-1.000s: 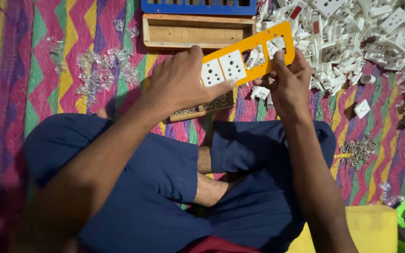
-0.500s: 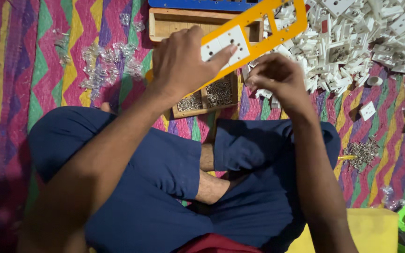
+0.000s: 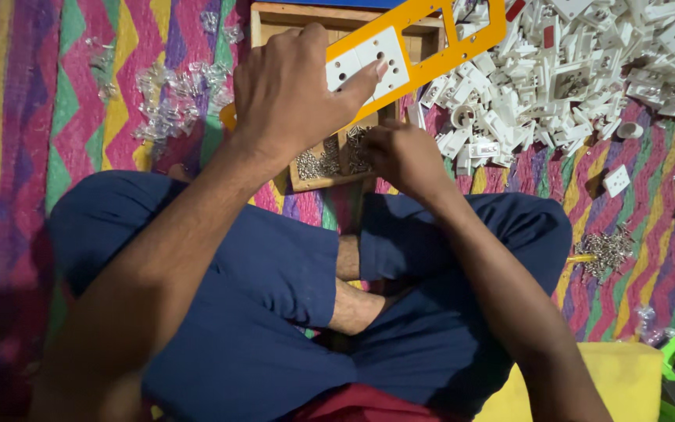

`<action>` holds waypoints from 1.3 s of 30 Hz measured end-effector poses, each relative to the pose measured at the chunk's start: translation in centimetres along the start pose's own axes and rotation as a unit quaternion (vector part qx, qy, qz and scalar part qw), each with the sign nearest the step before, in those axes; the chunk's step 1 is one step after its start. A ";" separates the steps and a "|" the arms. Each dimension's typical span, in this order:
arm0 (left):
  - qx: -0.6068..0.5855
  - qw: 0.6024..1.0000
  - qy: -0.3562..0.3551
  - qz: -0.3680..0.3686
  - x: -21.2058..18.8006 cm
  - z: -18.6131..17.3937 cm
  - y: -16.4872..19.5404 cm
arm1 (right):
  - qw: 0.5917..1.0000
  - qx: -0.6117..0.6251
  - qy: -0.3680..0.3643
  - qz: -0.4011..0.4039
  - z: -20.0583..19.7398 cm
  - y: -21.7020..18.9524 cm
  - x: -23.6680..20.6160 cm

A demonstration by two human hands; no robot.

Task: The person sits on a mat and assembles white plastic electrical components onto a yellow plastic frame. They pick up components, align them into slots, and secure them with screws using a screwdriver. The person repeats this process for multiple components along the frame.

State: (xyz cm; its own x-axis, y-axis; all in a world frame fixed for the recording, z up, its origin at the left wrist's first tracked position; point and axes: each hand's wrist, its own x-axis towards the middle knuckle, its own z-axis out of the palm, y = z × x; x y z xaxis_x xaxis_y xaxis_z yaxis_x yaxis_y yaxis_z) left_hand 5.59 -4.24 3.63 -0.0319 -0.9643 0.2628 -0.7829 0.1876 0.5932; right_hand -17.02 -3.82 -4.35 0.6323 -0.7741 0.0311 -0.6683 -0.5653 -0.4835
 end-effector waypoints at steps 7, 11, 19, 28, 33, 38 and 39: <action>0.011 1.000 -0.007 0.003 0.1 0.4 -0.6 | 0.984 0.173 0.014 0.038 -2.0 -0.5 -0.5; 0.091 0.994 0.030 0.055 0.0 1.1 -0.8 | 0.968 0.241 0.030 0.059 -4.9 -1.0 -2.1; 0.075 0.993 -0.036 0.082 -1.0 3.4 1.1 | 0.911 0.376 0.140 0.094 -6.7 -0.9 -2.6; 0.144 0.982 -0.021 0.118 -1.9 4.6 2.3 | 0.970 0.167 0.176 0.023 -7.0 -1.7 -2.3; 0.143 0.982 -0.033 0.117 -2.0 4.7 2.4 | 0.970 0.166 0.163 0.068 -6.9 -1.6 -2.4; 0.147 0.978 -0.005 0.149 -2.4 4.9 2.6 | 0.968 0.178 0.156 0.083 -6.7 -1.4 -2.5; 0.157 0.976 -0.013 0.151 -2.4 5.0 2.6 | 0.967 0.182 0.156 0.082 -6.6 -1.4 -2.5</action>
State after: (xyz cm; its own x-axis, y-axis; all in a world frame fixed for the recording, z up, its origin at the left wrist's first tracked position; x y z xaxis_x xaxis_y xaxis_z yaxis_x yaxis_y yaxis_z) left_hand 0.52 -2.39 0.74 -0.3041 -0.8789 0.3676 -0.8869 0.4020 0.2274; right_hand -20.26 -3.01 2.06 0.3428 -0.9253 0.1624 -0.5316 -0.3336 -0.7785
